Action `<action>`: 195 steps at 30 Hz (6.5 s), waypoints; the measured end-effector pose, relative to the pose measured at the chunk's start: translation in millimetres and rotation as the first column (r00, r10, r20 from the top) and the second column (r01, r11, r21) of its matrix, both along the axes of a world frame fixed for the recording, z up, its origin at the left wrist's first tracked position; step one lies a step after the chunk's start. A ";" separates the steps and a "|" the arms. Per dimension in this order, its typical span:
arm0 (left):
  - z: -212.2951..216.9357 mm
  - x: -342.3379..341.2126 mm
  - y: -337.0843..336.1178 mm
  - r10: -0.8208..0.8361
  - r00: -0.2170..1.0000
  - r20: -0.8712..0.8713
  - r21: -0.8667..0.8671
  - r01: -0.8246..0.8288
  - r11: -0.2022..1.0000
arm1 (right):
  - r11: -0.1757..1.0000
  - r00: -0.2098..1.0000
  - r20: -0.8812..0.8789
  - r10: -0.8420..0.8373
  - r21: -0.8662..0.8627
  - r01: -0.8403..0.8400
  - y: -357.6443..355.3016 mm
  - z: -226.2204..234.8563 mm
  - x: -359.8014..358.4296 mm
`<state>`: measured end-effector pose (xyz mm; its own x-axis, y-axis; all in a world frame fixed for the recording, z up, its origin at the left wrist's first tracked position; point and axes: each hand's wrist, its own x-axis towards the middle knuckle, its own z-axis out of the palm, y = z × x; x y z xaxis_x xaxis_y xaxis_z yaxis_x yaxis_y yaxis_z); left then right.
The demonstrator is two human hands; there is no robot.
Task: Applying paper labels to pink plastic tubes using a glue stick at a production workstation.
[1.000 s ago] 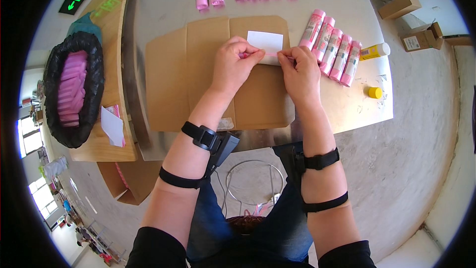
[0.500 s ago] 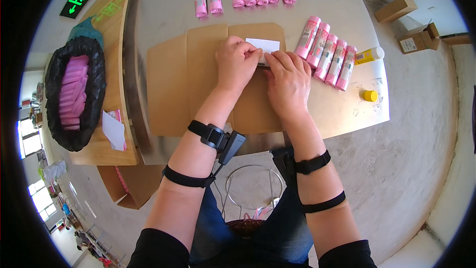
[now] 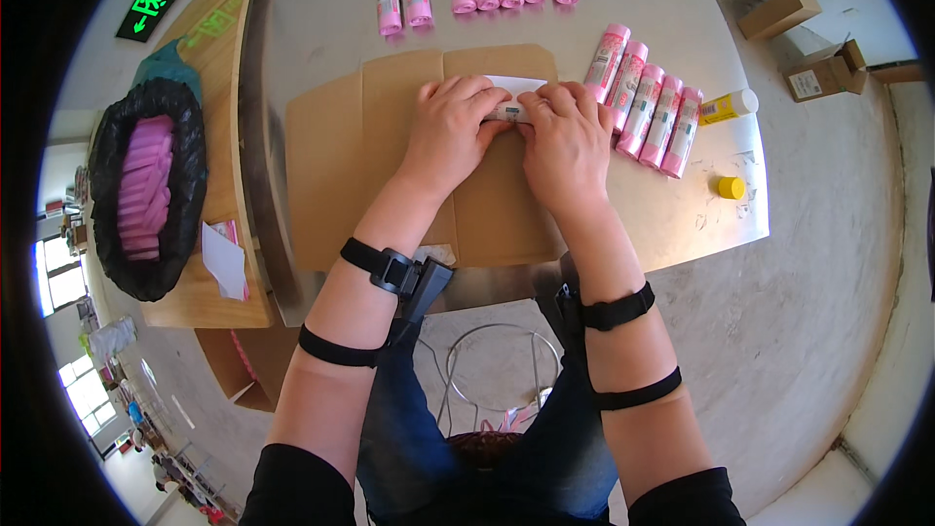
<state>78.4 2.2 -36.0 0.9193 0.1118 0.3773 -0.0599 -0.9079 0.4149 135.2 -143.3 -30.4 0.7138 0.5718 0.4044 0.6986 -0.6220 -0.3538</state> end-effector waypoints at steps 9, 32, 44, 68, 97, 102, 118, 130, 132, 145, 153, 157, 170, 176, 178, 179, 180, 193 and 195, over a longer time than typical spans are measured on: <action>0.2 6.9 3.0 0.033 0.996 -0.088 0.002 -0.033 0.999 | 0.995 0.995 0.060 0.085 0.048 -0.088 5.4 -4.7 15.1; 9.5 -51.1 -28.8 0.081 0.990 -0.114 0.008 -0.081 0.997 | 0.998 0.995 -0.095 -0.001 0.058 0.007 14.1 -3.0 47.4; 4.2 -51.2 -22.3 0.072 0.994 -0.079 -0.031 -0.074 0.997 | 0.962 0.922 -0.362 -0.141 0.169 0.213 16.5 7.1 57.1; 60.6 -89.9 -24.1 0.373 0.878 0.300 -0.564 -0.152 0.811 | 0.511 0.115 -0.763 0.636 0.528 0.678 17.6 51.1 -91.0; 35.4 -91.4 -15.1 0.386 0.899 0.207 -0.650 -0.168 0.741 | 0.640 0.200 -0.834 0.514 0.529 0.558 19.1 39.2 -83.6; 34.2 -93.4 -17.1 0.489 0.843 0.223 -0.740 -0.181 0.648 | 0.590 0.151 -0.810 0.566 0.526 0.613 17.6 35.1 -81.1; 43.1 -92.6 -34.8 0.269 0.963 -0.021 -1.000 -0.016 -0.022 | 0.985 0.996 0.033 0.088 0.144 -0.092 21.8 41.5 -65.2; 41.6 -104.9 9.5 0.100 0.898 -0.428 -0.878 -0.387 -0.281 | 0.957 0.956 0.111 0.273 0.071 -0.282 19.2 34.4 -73.7; 39.9 -105.7 8.1 0.072 0.902 -0.425 -0.872 -0.387 -0.299 | 0.953 0.949 0.121 0.290 0.048 -0.298 17.9 33.0 -74.2; 46.9 -108.3 -4.9 0.165 0.945 -0.283 -0.955 -0.293 0.043 | 0.730 0.129 -0.831 0.540 0.540 0.418 -4.6 36.9 -63.9; 48.2 -104.9 -12.5 0.068 0.968 -0.242 -0.965 -0.247 0.083 | 0.615 -0.030 -0.745 0.666 0.526 0.587 -8.0 39.1 -63.8; 48.7 -101.4 -13.5 0.041 0.963 -0.266 -0.962 -0.262 -0.076 | 0.666 0.072 -0.794 0.603 0.552 0.502 -9.3 41.7 -65.5; 50.9 -108.9 -6.0 0.012 0.966 -0.258 -0.965 -0.258 0.051 | 0.702 -0.024 -0.801 0.599 0.509 0.498 -5.6 45.9 -67.0; 52.5 -109.4 -2.8 -0.009 0.975 -0.224 -0.970 -0.222 0.100 | 0.683 -0.058 -0.768 0.638 0.529 0.503 -6.7 45.7 -69.0; 52.7 -109.6 -2.5 -0.014 0.977 -0.213 -0.973 -0.211 0.093 | 0.675 -0.045 -0.763 0.644 0.540 0.503 -7.8 44.9 -70.1; 52.8 -109.9 -2.2 -0.026 0.979 -0.204 -0.975 -0.201 0.095 | 0.666 -0.041 -0.755 0.654 0.550 0.504 -8.4 43.6 -70.7; 53.0 -110.0 -2.2 -0.038 0.980 -0.195 -0.977 -0.190 0.097 | 0.657 -0.037 -0.747 0.664 0.559 0.505 -9.0 43.2 -71.0; 55.8 -108.7 -1.9 -0.010 0.978 -0.209 -0.965 -0.205 0.163 | 0.658 -0.089 -0.723 0.685 0.561 0.502 -7.3 41.5 -70.0; 56.0 -108.9 -1.7 -0.010 0.979 -0.206 -0.969 -0.202 0.144 | 0.644 -0.105 -0.707 0.700 0.560 0.520 -6.9 42.2 -69.8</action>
